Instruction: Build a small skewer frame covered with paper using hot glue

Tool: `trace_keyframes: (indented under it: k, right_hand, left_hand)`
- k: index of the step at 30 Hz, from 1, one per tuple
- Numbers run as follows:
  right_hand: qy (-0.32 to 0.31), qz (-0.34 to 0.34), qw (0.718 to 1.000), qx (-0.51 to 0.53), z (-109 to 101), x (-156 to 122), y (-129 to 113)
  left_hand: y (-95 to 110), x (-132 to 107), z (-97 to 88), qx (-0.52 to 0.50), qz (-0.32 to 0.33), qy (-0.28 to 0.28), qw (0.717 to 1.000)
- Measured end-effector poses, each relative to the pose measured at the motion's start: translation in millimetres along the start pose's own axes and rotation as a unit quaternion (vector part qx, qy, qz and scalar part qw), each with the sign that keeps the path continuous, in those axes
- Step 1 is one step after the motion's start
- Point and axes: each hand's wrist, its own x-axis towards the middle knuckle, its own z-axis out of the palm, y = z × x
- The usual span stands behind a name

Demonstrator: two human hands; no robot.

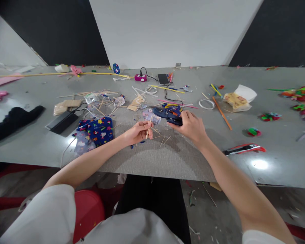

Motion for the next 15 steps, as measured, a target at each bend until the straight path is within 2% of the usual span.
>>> trace_keyframes:
  k: [9, 15]
  right_hand:
    - [-0.029, -0.007, 1.000, -0.005, 3.7, -0.8, 4.3]
    - [-0.014, 0.040, 0.999, 0.010, 5.9, -0.3, 7.7]
  left_hand:
    - [0.0, 0.0, -0.7, -0.001, 0.001, 0.008, 1.000]
    - [2.2, 0.1, 1.5, 0.007, -0.013, 0.027, 1.000]
